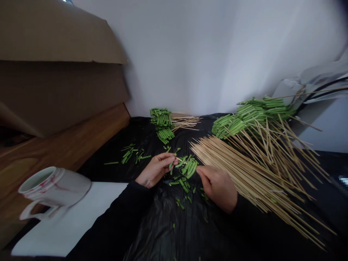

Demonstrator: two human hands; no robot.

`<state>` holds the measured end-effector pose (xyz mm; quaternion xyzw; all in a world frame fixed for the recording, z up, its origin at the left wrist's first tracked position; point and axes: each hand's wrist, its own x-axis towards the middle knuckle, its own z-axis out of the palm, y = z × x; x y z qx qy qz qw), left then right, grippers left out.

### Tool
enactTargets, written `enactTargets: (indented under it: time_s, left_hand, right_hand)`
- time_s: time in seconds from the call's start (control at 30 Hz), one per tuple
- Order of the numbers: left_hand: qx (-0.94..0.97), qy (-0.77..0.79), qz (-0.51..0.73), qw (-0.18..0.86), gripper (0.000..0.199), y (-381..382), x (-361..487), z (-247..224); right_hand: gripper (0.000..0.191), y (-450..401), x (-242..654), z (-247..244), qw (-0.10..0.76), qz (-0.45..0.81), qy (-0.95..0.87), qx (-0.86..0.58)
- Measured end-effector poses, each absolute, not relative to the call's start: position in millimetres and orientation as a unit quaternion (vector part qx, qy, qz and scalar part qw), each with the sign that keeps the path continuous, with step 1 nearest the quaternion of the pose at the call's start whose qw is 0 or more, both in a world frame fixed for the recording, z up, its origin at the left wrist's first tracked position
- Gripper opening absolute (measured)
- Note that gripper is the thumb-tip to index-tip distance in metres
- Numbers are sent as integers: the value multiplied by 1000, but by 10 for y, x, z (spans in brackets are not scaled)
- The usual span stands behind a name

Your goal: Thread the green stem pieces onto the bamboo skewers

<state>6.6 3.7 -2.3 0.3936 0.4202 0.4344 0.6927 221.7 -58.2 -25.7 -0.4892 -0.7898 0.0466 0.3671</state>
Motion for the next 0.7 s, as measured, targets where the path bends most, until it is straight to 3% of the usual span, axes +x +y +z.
enactTargets:
  time_s: [0.5,0.7]
  left_hand:
    - [430,411,385,706,21,-30,140,-40]
    - [446,431,440,649,33,33,85,-7]
  right_hand:
    - [26,-598,2174,-232,372,55,-792,-481]
    - [24,-433,2415,-150,438,0,-737,-515]
